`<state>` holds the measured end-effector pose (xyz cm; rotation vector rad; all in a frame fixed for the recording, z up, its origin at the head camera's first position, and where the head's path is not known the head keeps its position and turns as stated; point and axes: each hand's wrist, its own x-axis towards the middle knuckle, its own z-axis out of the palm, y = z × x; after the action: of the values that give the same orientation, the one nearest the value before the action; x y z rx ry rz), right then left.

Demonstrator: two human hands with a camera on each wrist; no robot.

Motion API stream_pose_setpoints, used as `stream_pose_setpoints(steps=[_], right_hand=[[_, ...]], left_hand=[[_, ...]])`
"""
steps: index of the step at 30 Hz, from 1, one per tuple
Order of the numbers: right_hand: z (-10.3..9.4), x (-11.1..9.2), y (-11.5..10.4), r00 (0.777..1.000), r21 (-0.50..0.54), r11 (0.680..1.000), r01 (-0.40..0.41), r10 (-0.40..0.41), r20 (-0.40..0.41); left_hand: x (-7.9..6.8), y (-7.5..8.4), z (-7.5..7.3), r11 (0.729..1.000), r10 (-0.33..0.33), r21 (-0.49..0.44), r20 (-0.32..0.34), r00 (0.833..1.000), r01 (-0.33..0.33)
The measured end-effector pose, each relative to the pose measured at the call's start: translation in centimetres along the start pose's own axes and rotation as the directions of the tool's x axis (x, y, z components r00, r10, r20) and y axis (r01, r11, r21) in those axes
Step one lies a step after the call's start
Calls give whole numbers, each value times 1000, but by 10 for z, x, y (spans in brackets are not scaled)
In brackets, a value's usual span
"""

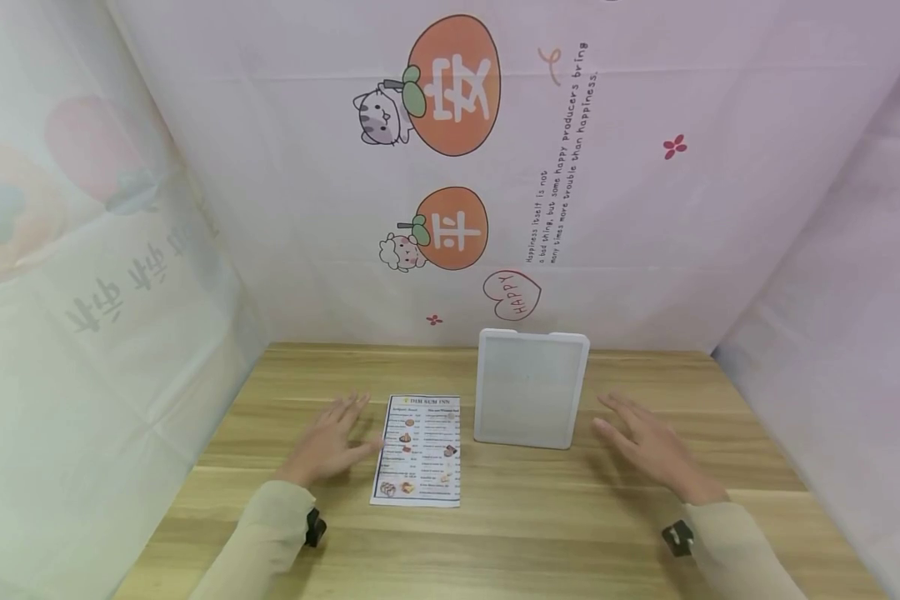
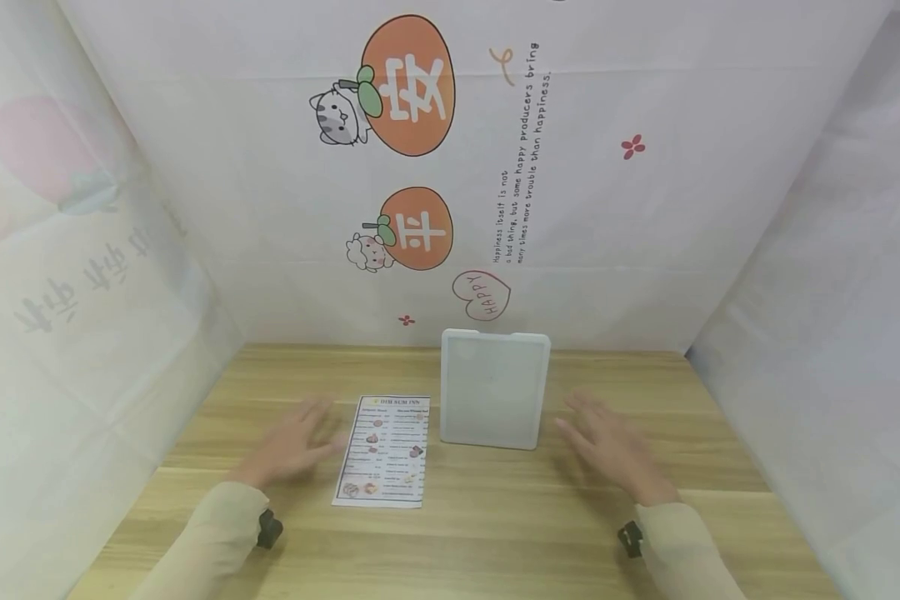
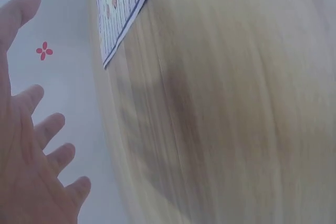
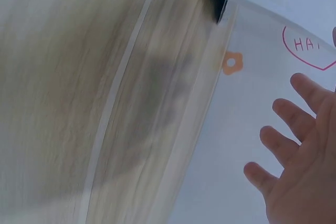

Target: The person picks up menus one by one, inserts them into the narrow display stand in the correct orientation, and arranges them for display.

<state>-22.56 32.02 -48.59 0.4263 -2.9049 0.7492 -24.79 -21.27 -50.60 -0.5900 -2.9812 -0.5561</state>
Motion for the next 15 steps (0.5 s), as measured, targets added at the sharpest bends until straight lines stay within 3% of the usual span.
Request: stream_pose_setpoints(steps=[8,15], right_hand=[[3,4,-9,1000,96,995,-7,6,4],[8,9,-14,1000,124,992,14,-12,-18]], left_hand=[[2,3,3,990,-52,-125,47,998,57],[7,2,9,957,-88,-265,104,991,113]])
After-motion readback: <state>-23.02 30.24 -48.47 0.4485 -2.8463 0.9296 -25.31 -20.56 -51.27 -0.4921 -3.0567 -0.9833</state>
